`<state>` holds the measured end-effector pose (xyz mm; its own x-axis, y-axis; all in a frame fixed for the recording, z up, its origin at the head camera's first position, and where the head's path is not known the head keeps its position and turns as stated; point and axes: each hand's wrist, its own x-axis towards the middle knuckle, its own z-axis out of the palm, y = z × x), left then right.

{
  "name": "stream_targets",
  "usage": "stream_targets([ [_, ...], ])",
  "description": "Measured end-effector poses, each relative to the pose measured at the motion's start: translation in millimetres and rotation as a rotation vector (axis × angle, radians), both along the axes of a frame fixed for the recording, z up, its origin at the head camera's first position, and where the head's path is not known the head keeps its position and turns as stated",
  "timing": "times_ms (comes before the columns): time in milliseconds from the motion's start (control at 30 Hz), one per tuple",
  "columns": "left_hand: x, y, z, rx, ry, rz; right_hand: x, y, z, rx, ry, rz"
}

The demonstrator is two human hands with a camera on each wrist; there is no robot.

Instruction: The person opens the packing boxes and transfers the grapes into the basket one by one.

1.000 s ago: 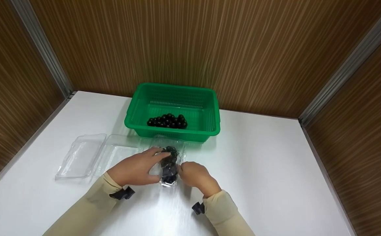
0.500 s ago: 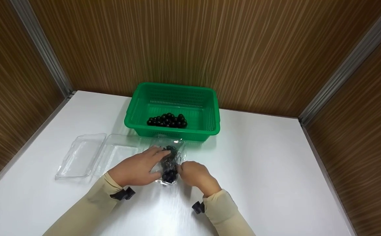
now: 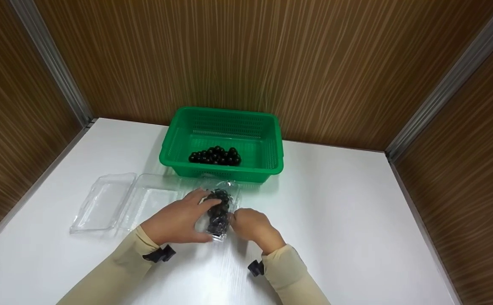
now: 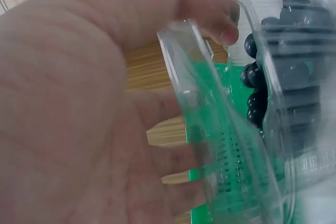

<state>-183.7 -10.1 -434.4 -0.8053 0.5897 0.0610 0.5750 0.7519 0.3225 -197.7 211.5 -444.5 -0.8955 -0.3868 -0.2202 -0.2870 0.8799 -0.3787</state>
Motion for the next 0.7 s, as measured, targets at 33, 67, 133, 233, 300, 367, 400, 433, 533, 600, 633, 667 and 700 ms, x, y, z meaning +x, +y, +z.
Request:
stream_targets([
  [33,0.5,1.9,-1.1,0.009,-0.002,0.016,0.1,-0.1,-0.3,0.004,0.0,-0.001],
  [67,1.2,4.2,-2.1,0.02,-0.005,0.037,0.3,-0.4,-0.3,0.006,0.0,-0.003],
  [133,2.6,9.2,-4.1,0.046,-0.013,0.086,0.6,-0.8,-0.4,0.006,0.003,-0.004],
  [233,4.6,16.1,-7.4,0.065,-0.003,0.157,1.5,-1.7,-0.1,0.004,0.008,-0.008],
  [300,6.1,19.8,-8.4,0.075,-0.001,0.196,2.1,-2.3,0.1,0.007,0.018,0.003],
  [367,6.9,22.6,-9.6,0.094,-0.003,0.225,2.5,-2.6,-0.3,0.013,0.029,0.013],
  [400,7.1,23.6,-10.0,0.105,-0.004,0.237,2.7,-2.8,-0.5,0.016,0.032,0.018],
  [433,7.2,24.5,-9.9,0.118,-0.005,0.247,2.5,-2.9,-1.2,0.018,0.036,0.022],
  [533,6.9,25.9,-10.3,0.139,-0.009,0.264,1.9,-3.2,-1.9,0.021,0.041,0.032],
  [600,6.9,26.6,-10.5,0.139,-0.007,0.269,1.2,-3.5,-2.6,0.022,0.037,0.03],
  [633,7.0,27.0,-10.6,0.14,-0.001,0.269,1.1,-3.6,-2.9,0.02,0.035,0.033],
  [667,7.2,27.3,-10.8,0.136,0.005,0.27,0.9,-3.7,-3.2,0.017,0.029,0.034],
  [700,7.4,27.7,-11.2,0.133,0.013,0.271,0.9,-3.7,-3.6,0.016,0.023,0.033],
])
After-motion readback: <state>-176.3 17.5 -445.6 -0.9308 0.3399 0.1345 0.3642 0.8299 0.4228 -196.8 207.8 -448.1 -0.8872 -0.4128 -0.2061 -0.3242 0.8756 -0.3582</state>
